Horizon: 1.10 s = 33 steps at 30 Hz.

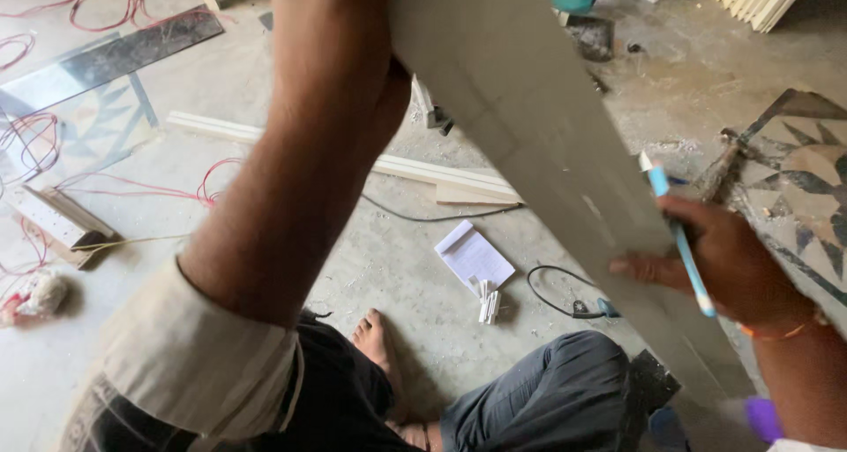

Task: The person sits on the floor and uses a metal square and a pencil to mark measurements on a long white wooden plank. They align the square, draw lines, and then flip the plank to mark the other side.

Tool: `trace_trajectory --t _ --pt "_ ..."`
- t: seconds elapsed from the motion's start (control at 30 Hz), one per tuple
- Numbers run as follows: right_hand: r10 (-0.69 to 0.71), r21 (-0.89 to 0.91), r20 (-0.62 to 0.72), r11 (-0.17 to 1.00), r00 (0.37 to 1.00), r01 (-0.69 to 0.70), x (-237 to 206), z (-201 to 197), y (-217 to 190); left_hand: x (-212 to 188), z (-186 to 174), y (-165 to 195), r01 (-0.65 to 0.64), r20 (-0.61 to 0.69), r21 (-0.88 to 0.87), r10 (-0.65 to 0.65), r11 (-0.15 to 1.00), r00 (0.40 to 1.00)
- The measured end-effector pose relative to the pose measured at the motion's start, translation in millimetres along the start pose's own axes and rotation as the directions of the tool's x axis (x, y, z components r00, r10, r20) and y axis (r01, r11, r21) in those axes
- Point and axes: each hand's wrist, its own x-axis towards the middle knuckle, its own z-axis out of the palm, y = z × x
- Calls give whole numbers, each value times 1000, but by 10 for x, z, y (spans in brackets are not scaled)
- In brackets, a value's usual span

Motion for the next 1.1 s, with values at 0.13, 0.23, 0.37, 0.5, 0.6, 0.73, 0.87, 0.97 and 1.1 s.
trace_trajectory --t 0.13,0.23,0.37,0.5,0.6,0.73,0.87,0.97,1.1 --pt "123 97 268 983 956 -154 -166 718 462 -543 -425 -357 268 -127 -142 -286 953 950" --pt "213 155 394 944 894 -293 -372 1093 664 -614 -830 -402 384 -131 -113 -397 916 908" --pt "289 4 531 939 796 -343 -424 1471 724 -618 -1464 -321 469 25 -50 -468 882 883" --pt "219 5 530 965 819 -262 -381 1735 727 -803 -1881 -497 542 101 -56 -536 838 838" --pt "231 -31 547 966 804 -256 -349 1853 794 -897 -2066 -615 599 60 50 -601 800 797" --pt "230 -20 561 964 795 -265 -297 2021 974 -947 -2182 -668 591 -11 237 -606 771 796" --pt "75 452 365 857 928 -247 -261 1927 1154 -985 -2184 -726 556 -18 236 -568 797 823" --pt "-166 597 -32 788 986 152 -88 1606 1195 -1006 -2135 -771 584 -79 298 -590 755 804" --pt "-168 816 11 571 986 89 142 1401 950 -1012 -2039 -768 593 -21 290 -614 751 789"
